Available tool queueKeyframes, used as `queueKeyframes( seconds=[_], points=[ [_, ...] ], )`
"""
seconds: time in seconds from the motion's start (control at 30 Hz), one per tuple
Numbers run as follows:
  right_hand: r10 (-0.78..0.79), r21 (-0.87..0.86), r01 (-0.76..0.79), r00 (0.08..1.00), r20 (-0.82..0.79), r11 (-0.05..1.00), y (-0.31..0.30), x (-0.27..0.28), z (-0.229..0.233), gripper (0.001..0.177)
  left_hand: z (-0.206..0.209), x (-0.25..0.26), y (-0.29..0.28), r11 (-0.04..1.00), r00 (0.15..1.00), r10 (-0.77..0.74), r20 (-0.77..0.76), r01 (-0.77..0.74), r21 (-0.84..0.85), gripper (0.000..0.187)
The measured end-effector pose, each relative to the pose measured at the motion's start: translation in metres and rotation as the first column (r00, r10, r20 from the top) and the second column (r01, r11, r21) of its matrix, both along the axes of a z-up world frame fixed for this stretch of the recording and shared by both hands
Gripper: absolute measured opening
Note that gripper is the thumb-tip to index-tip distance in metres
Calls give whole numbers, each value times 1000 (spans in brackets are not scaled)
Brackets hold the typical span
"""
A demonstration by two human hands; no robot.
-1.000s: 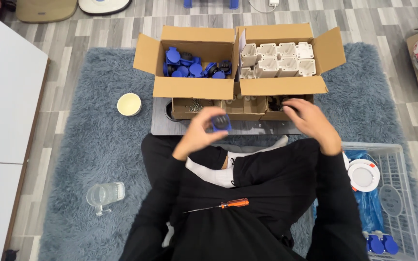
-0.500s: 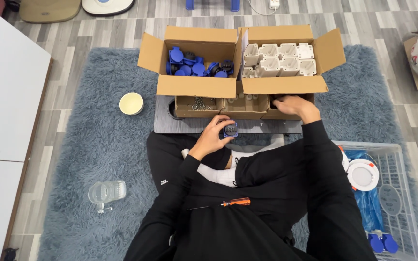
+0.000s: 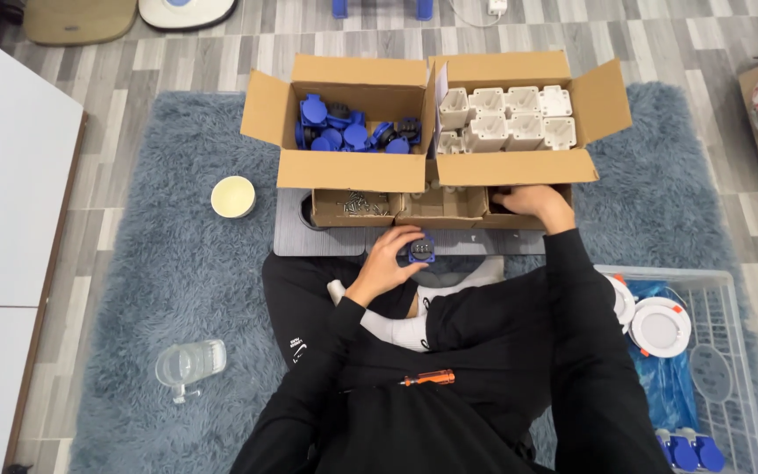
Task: Assembling electrical sockets by fitting covers onto bases and securing them with a screwdriver
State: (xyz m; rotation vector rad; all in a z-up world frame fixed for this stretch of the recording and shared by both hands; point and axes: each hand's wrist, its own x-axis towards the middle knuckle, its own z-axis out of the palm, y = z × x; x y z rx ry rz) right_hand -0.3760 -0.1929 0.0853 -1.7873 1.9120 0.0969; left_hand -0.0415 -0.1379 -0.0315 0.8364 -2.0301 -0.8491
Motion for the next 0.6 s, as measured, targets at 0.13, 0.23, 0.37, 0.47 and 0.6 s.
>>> queueKeyframes(
  seconds=[0.13,0.23,0.37,0.47,0.6],
  points=[
    [27,-23,-30,988,-152,999,-20,-26,-50,71,4,-2,2,999,999,44,-6,-44,4,63],
    [27,-28,-36,958,-284,999,-25,-39,-76,67,1,-2,3,998,998,66,-23,-65,24,61],
    [17,-39,-31,945,-326,999,-27,-42,-95,65,-4,-2,3,997,995,80,-62,-79,21,58],
    [5,-52,-24,939,-343,998,-24,-39,-88,58,-5,-3,3,996,993,86,-84,-84,26,57],
    [1,-54,-23,931,-366,998,-31,-52,-106,49,-5,-3,4,996,991,91,-103,-89,25,56]
  ],
)
